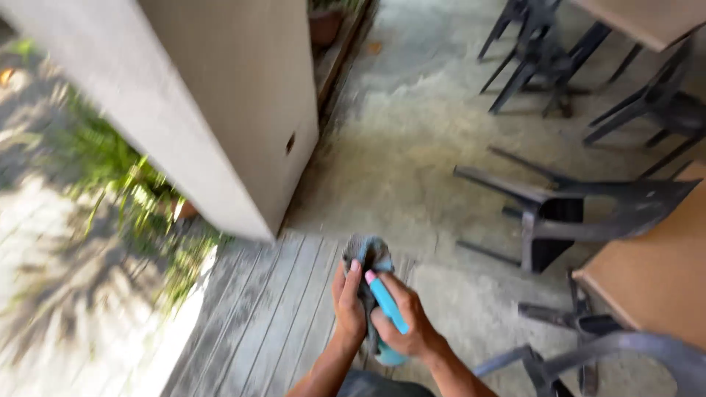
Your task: Cleaning and wiping down outdoor bar tables using a spray bottle and a rag.
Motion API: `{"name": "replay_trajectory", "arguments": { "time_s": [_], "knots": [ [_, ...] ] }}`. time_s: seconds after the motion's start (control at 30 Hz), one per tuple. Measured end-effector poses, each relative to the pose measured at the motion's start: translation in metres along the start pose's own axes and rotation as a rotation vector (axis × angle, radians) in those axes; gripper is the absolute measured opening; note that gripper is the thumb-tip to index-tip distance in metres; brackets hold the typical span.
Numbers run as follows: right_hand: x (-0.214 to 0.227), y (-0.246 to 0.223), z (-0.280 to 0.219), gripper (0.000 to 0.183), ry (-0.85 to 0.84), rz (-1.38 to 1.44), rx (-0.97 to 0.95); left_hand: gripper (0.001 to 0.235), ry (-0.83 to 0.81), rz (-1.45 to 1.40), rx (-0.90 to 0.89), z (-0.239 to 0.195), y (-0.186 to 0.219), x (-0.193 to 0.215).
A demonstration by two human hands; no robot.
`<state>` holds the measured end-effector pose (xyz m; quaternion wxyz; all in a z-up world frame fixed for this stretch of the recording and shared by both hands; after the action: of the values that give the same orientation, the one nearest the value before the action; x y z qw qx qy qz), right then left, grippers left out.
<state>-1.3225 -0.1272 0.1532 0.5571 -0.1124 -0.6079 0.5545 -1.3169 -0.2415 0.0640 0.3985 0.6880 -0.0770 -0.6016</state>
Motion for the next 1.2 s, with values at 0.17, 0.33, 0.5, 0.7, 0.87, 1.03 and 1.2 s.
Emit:
{"name": "replay_trajectory", "arguments": {
  "time_s": [0.17,0.33,0.5,0.7,0.87,1.03,1.2],
  "knots": [
    [0.047,0.044,0.108,0.048,0.104,0.010,-0.006,0.035,-0.144,0.033,0.111,0.129,-0.027,-0.060],
    [0.077,0.135,0.187,0.048,0.182,0.079,-0.203,0.035,-0.181,0.011,0.253,0.234,-0.103,-0.081],
    [0.124,0.237,0.266,0.047,0.257,0.050,-0.257,0.036,-0.199,0.080,0.352,0.345,-0.197,-0.106],
    [0.216,0.294,0.408,0.051,0.273,-0.018,-0.122,0.033,-0.185,-0.048,0.364,0.494,-0.276,-0.158],
    [0.264,0.329,0.519,0.049,0.217,-0.033,-0.116,0.035,-0.134,-0.085,0.329,0.600,-0.286,-0.212],
    [0.275,0.405,0.617,0.050,0.138,0.012,-0.145,0.033,-0.058,-0.099,0.314,0.707,-0.341,-0.202],
    [0.311,0.482,0.725,0.047,0.216,0.038,-0.365,0.031,-0.126,-0.142,0.351,0.841,-0.411,-0.217]
  ]
}}
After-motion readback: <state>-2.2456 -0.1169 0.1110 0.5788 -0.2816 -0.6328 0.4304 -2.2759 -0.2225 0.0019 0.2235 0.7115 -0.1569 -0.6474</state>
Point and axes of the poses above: each hand's wrist, its own z-axis towards the middle knuckle, its own x-axis out of the back of the hand, y = z × x, the point moved 9 cm from there along z, towards the middle knuckle, and after that the axes turned 10 degrees about -z, right-handed, at the moved point
